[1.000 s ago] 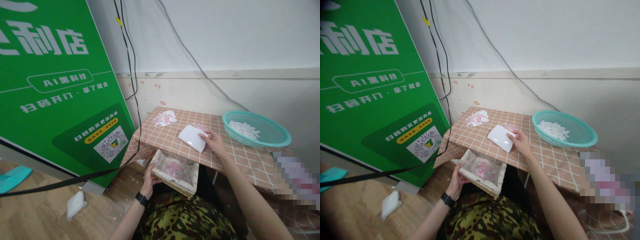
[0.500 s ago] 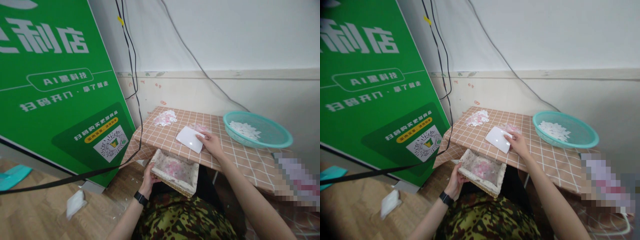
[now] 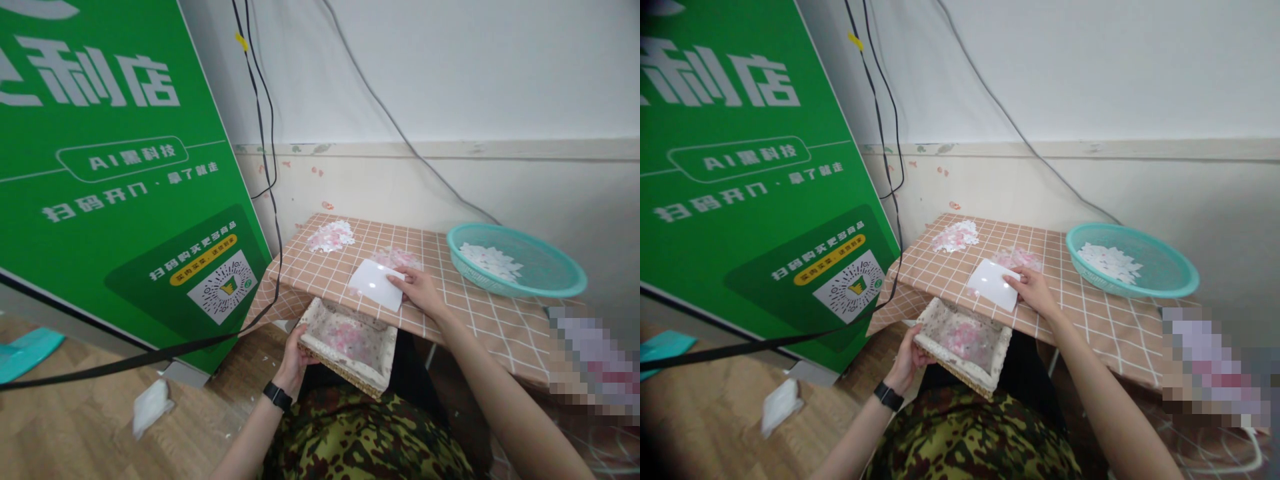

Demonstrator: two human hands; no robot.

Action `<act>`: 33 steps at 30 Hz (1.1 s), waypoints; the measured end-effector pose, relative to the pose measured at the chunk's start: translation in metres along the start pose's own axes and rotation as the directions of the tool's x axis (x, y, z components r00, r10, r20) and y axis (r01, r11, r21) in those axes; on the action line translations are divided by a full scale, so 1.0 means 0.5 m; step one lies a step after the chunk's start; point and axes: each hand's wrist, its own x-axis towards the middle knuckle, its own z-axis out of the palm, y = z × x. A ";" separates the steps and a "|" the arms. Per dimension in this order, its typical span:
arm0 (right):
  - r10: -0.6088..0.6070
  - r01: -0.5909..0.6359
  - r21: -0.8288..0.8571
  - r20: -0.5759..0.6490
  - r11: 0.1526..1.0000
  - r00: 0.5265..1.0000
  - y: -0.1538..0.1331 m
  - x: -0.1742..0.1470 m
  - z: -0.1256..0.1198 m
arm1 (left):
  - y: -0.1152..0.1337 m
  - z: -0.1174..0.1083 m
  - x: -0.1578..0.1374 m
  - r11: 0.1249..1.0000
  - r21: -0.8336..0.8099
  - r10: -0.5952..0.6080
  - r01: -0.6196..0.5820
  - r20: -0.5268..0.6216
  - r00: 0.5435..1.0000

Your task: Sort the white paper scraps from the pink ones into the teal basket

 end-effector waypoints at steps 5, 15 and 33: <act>-0.041 0.042 -0.004 0.115 0.999 0.993 0.002 0.001 -0.014 | -0.009 0.000 -0.002 1.000 -0.011 0.007 -0.007 -0.021 1.000; -0.367 0.098 -0.510 -0.460 0.855 0.809 0.001 0.003 -0.031 | -0.043 0.004 -0.003 1.000 0.008 -0.027 0.027 -0.013 1.000; -0.414 0.197 -0.706 -0.149 0.680 0.898 0.033 0.010 0.005 | -0.067 -0.014 0.000 0.994 0.030 -0.106 0.103 0.084 0.991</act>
